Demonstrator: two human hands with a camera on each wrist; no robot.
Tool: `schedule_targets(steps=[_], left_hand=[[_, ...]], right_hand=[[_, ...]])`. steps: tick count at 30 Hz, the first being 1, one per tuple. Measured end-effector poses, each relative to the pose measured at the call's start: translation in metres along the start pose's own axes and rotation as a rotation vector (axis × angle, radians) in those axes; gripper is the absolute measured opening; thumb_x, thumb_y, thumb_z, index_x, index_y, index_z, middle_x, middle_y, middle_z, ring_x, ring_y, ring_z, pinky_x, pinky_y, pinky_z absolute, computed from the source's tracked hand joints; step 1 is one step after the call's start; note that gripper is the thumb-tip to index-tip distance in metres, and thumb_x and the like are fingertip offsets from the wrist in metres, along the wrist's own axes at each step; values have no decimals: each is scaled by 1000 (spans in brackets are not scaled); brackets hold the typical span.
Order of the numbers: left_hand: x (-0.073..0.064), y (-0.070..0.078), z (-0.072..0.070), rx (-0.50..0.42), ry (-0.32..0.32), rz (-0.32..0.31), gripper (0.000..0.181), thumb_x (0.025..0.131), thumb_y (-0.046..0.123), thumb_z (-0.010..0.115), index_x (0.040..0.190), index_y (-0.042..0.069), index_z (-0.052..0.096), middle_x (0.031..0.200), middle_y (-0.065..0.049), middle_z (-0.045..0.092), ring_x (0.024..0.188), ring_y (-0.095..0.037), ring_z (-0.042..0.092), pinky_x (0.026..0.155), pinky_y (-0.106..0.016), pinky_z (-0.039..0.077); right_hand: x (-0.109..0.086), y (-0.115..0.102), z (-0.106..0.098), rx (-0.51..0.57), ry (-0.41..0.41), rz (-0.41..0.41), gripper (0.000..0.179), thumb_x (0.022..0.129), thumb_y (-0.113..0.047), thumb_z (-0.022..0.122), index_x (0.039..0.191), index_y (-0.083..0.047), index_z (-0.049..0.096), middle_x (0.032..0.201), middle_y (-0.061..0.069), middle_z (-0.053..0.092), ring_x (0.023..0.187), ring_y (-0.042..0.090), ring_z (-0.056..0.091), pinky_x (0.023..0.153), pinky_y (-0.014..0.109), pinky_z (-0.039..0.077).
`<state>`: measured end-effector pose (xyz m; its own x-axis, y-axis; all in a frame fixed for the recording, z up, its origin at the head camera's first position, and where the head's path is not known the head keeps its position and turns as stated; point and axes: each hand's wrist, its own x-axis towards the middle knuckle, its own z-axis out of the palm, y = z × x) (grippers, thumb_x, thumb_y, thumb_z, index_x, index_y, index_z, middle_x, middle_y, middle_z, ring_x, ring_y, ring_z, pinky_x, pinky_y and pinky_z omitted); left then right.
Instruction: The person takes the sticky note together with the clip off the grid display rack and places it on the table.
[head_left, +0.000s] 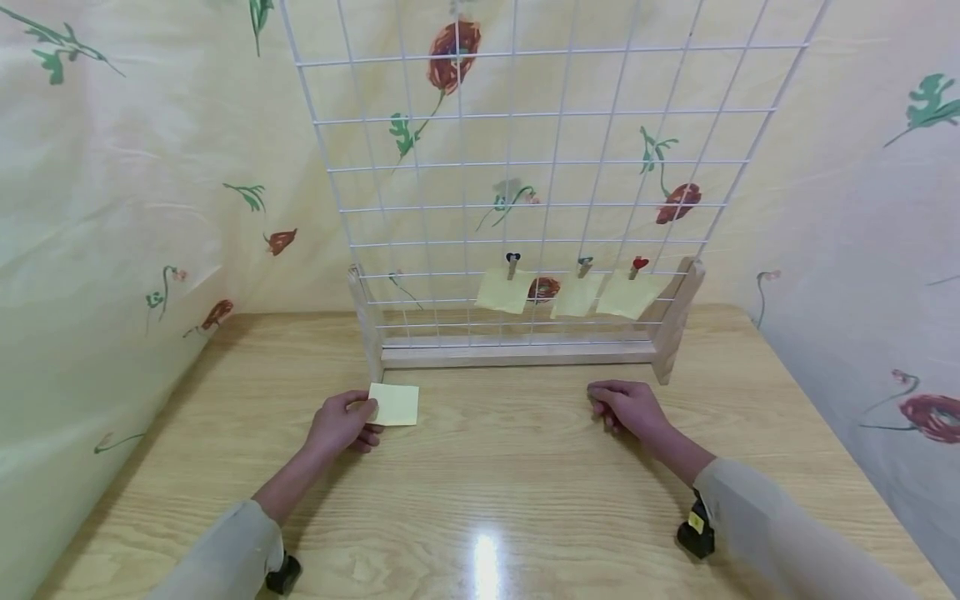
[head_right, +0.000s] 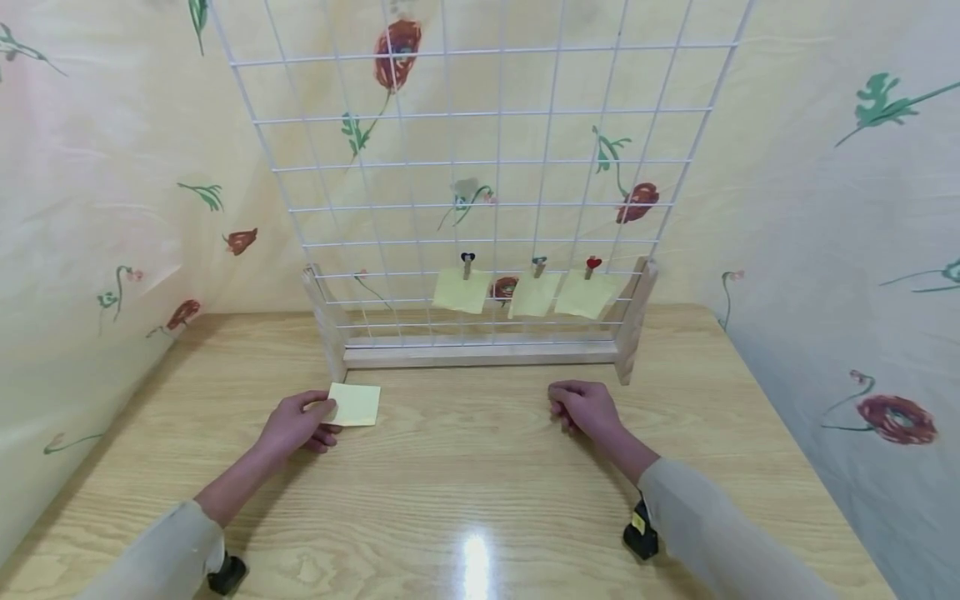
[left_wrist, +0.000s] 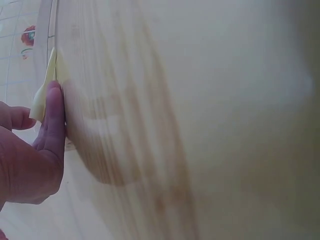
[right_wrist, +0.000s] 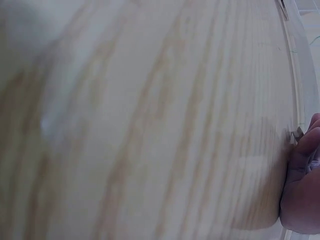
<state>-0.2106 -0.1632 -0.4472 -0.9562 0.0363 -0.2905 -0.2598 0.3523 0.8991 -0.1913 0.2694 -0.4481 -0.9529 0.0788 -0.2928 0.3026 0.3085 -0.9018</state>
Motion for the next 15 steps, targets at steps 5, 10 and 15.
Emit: schedule_targets(steps=[5,10,15], left_hand=[[-1,0,-3,15,-43,3,51,101,25,48,141,-5,40,74,-12,70,56,-18,66,55,-32,60],[-2,-1,-4,32,-59,-9,53,101,30,46,144,0,39,70,-10,69,52,-17,64,54,-33,59],[-1,-2,-4,40,-46,-28,53,101,33,45,145,4,39,69,-11,68,52,-17,63,52,-33,59]], right_hand=[[0,0,-1,16,-12,3,41,100,-18,51,131,8,51,71,-2,63,56,6,50,49,19,45],[-1,0,-1,28,-21,-2,41,100,-18,51,132,8,50,71,-2,63,56,6,50,49,19,45],[-1,2,-2,51,-26,-11,41,100,-17,51,132,8,50,70,-2,63,55,6,50,48,18,45]])
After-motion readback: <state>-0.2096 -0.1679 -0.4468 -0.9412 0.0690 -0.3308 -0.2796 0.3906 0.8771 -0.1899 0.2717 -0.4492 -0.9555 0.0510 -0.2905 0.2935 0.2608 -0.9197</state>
